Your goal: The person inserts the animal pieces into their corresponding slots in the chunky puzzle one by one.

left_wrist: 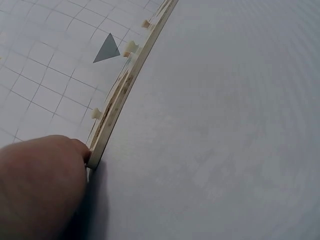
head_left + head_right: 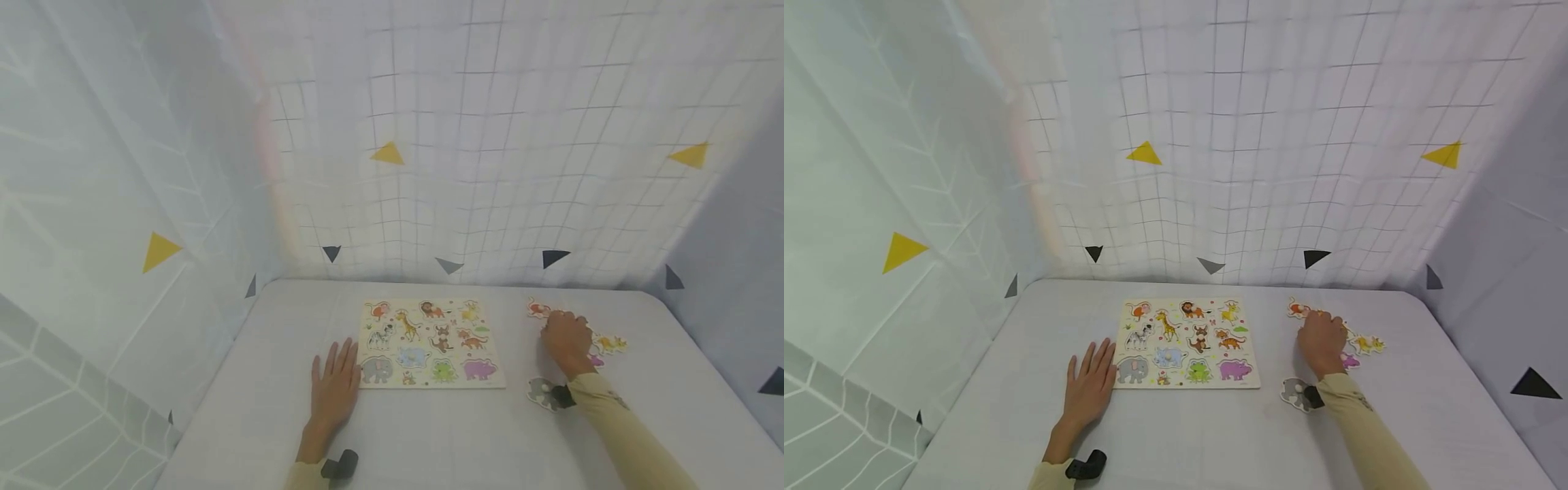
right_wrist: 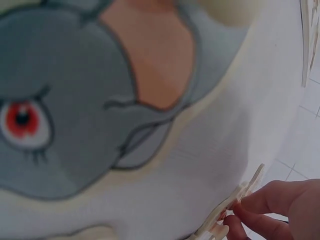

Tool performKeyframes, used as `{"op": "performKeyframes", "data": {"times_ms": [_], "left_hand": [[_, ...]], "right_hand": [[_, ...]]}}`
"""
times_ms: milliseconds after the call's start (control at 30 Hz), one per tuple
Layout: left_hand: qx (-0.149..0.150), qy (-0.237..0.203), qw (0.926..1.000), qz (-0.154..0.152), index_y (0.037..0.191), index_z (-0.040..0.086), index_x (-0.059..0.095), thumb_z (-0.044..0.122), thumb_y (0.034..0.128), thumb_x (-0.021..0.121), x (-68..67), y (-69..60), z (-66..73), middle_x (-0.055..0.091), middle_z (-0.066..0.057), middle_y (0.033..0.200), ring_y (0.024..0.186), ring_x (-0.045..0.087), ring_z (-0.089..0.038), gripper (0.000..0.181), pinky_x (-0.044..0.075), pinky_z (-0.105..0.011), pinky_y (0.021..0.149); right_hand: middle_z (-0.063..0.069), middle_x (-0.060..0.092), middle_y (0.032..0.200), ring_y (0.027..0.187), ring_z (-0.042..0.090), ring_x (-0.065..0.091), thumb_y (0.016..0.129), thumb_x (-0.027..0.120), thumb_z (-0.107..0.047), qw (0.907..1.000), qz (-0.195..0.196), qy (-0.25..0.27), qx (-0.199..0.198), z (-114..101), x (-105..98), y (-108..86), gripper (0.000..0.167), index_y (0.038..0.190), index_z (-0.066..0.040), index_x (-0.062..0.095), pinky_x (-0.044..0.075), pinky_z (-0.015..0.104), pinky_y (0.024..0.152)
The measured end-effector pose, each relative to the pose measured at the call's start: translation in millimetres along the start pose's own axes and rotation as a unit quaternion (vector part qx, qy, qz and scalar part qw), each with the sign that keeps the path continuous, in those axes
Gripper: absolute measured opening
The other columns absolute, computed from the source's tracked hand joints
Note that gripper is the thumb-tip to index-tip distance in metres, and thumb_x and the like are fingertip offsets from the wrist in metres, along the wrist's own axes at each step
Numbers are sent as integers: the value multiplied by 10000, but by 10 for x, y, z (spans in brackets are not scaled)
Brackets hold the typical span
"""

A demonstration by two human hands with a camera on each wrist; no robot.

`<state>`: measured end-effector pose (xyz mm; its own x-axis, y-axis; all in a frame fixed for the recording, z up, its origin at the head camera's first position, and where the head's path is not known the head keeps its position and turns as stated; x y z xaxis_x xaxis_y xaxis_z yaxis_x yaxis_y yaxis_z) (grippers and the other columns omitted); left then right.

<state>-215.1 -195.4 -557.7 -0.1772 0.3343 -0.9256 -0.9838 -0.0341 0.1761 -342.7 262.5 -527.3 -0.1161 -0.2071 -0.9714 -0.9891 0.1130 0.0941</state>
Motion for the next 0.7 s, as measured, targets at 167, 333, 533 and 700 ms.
{"op": "performKeyframes", "data": {"times_ms": [167, 333, 533, 700], "left_hand": [[28, 23, 10000, -19, 1592, 126, 384, 330, 1096, 409, 3, -2, 0, 345, -62, 1695, 1597, 262, -347, 536, 119, -656, 1305], [36, 44, 10000, -42, 1592, 126, 383, 327, 1098, 411, -2, 0, -2, 346, -64, 1694, 1597, 260, -348, 534, 116, -655, 1305], [57, 84, 9999, -23, 1591, 132, 387, 338, 1098, 415, 13, 1, -13, 350, -60, 1693, 1596, 265, -346, 535, 128, -660, 1302], [32, -16, 10000, -7, 1594, 138, 382, 340, 1098, 406, 17, 9, -8, 341, -58, 1697, 1600, 252, -348, 536, 111, -659, 1305]], "right_hand": [[362, 649, 990, 881, 511, 590, 962, 604, -98, 9999, -56, 71, 52, 13, 30, -26, 271, 1063, 153, 634, 521, 612, 739], [355, 658, 1037, 941, 525, 583, 960, 597, -95, 9997, -41, 256, 22, 19, 35, -50, 241, 1062, 118, 647, 496, 651, 790], [330, 690, 1056, 946, 506, 579, 952, 606, -76, 9989, 156, 431, -46, 11, 61, -32, 209, 1059, 92, 671, 473, 648, 801], [327, 699, 1030, 915, 496, 579, 953, 606, -68, 9978, 372, 508, -199, 8, 56, -5, 189, 1035, 84, 683, 469, 629, 768]]}}
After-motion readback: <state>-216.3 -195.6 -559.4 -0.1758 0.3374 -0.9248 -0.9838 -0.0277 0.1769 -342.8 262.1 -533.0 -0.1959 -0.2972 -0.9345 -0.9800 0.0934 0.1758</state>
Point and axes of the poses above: each hand's wrist, its own y-axis towards the middle knuckle, its own x-axis out of the palm, z = x × y, the point moved 1 cm from there along y, towards the middle knuckle
